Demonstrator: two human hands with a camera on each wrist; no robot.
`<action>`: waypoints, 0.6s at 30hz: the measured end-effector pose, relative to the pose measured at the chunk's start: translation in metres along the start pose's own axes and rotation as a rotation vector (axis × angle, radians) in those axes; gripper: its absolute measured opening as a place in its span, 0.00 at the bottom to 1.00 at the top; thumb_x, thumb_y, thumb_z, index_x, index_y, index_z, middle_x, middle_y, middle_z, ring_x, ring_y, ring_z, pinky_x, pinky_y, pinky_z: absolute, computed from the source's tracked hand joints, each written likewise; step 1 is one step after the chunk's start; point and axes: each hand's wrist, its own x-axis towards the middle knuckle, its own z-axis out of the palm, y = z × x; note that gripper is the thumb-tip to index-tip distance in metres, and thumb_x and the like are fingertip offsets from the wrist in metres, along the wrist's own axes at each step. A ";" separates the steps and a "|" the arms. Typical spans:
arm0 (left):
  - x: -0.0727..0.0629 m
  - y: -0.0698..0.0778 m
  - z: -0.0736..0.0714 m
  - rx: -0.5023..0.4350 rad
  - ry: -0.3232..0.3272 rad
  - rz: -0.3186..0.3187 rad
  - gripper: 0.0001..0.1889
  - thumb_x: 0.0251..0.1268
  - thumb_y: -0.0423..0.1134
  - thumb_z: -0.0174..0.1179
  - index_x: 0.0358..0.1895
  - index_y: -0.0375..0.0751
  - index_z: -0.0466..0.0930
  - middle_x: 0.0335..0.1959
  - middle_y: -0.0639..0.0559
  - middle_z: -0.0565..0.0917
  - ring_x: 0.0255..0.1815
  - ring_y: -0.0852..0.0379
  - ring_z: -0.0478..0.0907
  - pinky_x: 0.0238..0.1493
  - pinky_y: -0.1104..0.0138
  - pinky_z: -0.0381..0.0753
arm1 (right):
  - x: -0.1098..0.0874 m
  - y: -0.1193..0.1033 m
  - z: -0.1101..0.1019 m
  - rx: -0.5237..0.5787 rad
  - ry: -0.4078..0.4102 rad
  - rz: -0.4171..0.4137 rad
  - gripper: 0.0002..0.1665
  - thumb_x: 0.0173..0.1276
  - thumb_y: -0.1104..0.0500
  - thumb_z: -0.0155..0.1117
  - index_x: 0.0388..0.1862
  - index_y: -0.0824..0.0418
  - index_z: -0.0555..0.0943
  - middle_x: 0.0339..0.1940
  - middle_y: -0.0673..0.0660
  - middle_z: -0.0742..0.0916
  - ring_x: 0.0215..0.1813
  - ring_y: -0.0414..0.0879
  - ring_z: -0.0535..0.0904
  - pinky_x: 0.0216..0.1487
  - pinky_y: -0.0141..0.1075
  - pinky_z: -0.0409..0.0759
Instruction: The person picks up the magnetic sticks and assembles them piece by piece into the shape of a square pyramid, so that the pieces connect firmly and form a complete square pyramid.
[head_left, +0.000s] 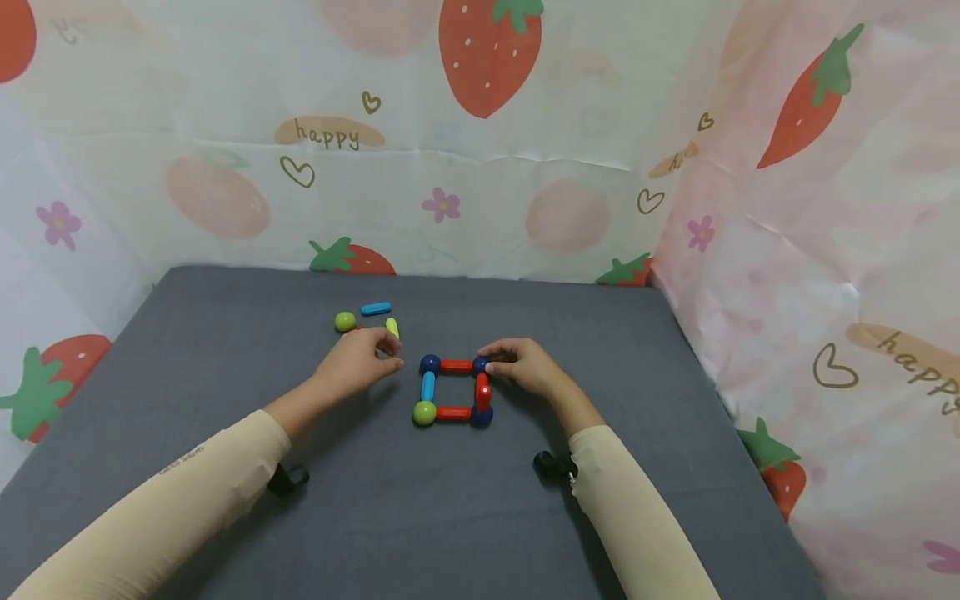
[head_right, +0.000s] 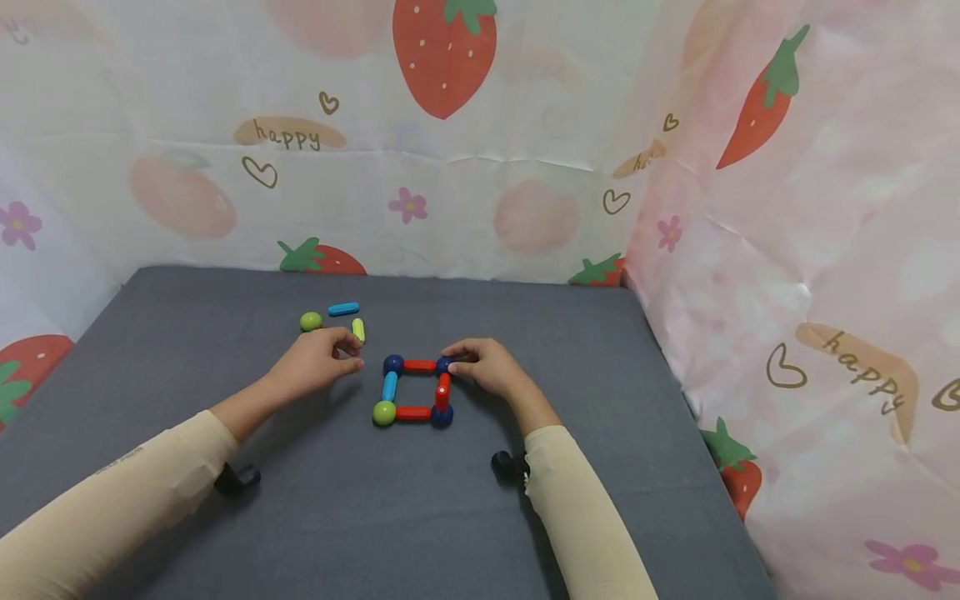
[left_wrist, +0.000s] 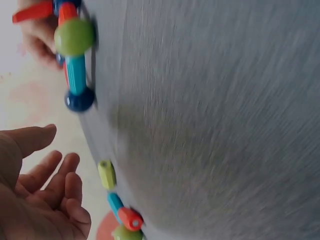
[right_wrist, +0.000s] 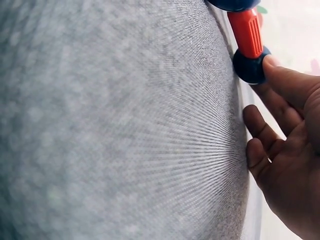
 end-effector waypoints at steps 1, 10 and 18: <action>0.003 -0.001 -0.002 0.011 0.013 -0.012 0.19 0.71 0.45 0.66 0.59 0.38 0.81 0.54 0.43 0.85 0.55 0.45 0.82 0.56 0.50 0.81 | 0.000 0.000 0.000 0.000 -0.001 0.001 0.15 0.72 0.54 0.69 0.57 0.49 0.87 0.55 0.51 0.87 0.50 0.47 0.79 0.47 0.38 0.77; 0.036 -0.012 -0.016 0.111 0.059 -0.067 0.27 0.69 0.49 0.67 0.64 0.37 0.79 0.59 0.41 0.83 0.59 0.42 0.80 0.57 0.48 0.80 | 0.000 0.001 -0.001 0.005 0.000 -0.017 0.16 0.72 0.54 0.69 0.58 0.49 0.87 0.56 0.51 0.87 0.52 0.46 0.80 0.50 0.39 0.78; 0.055 -0.019 -0.004 0.195 0.086 -0.084 0.27 0.67 0.52 0.69 0.61 0.37 0.81 0.59 0.39 0.84 0.48 0.44 0.80 0.47 0.54 0.79 | 0.000 0.003 0.000 -0.015 0.008 -0.014 0.15 0.73 0.53 0.69 0.57 0.47 0.87 0.56 0.49 0.87 0.52 0.45 0.80 0.50 0.40 0.78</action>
